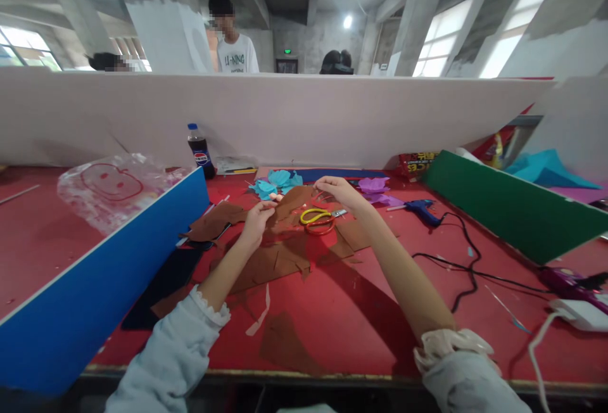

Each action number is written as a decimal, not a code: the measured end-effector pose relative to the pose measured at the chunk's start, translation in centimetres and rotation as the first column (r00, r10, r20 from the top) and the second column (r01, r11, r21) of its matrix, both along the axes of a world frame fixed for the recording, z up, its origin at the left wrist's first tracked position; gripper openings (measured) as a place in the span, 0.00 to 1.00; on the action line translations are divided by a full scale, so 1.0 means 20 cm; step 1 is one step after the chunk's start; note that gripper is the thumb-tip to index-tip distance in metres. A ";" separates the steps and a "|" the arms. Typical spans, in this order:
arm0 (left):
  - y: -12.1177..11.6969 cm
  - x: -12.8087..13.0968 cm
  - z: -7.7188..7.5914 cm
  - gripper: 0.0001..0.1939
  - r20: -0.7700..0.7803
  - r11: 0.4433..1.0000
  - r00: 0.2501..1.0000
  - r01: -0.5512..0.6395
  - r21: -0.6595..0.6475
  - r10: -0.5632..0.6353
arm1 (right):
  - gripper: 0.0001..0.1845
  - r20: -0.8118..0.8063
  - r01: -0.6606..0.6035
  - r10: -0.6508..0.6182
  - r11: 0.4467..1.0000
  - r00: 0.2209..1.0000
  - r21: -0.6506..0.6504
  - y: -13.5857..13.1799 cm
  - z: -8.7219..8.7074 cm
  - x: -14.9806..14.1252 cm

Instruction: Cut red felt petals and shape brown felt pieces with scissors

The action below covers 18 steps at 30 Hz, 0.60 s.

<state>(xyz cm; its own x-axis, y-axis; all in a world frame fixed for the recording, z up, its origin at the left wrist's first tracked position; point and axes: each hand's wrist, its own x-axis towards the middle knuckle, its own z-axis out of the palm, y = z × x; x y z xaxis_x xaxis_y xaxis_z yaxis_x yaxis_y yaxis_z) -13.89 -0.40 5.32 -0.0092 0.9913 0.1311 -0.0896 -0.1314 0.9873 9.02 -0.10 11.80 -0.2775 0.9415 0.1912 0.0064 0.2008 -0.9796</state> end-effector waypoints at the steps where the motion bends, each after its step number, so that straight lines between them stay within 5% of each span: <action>1: 0.01 -0.01 0.00 0.11 -0.032 0.999 0.999 -0.030 0.014 0.031 | 0.10 0.016 -0.007 0.007 1.000 1.000 -0.011 0.00 0.00 0.02; 7: 0.06 -0.10 -0.01 0.10 -0.254 0.977 0.945 -0.181 0.113 0.205 | 0.12 0.010 0.084 -0.084 0.995 0.996 -0.050 0.05 -0.03 0.16; 13: 0.05 -0.13 -0.07 0.09 -0.537 0.959 0.799 -0.173 0.224 0.270 | 0.11 0.034 0.124 -0.122 0.990 0.992 -0.067 0.06 -0.04 0.19; 15: 0.02 -0.11 -0.10 0.13 -0.643 0.940 0.696 -0.146 0.308 0.319 | 0.12 0.100 0.112 -0.106 0.992 0.989 -0.057 0.04 -0.03 0.18; 18: -0.02 -0.07 -0.12 0.13 -0.850 0.895 0.337 0.042 0.443 0.405 | 0.12 0.270 0.075 -0.065 0.997 0.961 -0.027 0.01 -0.02 0.15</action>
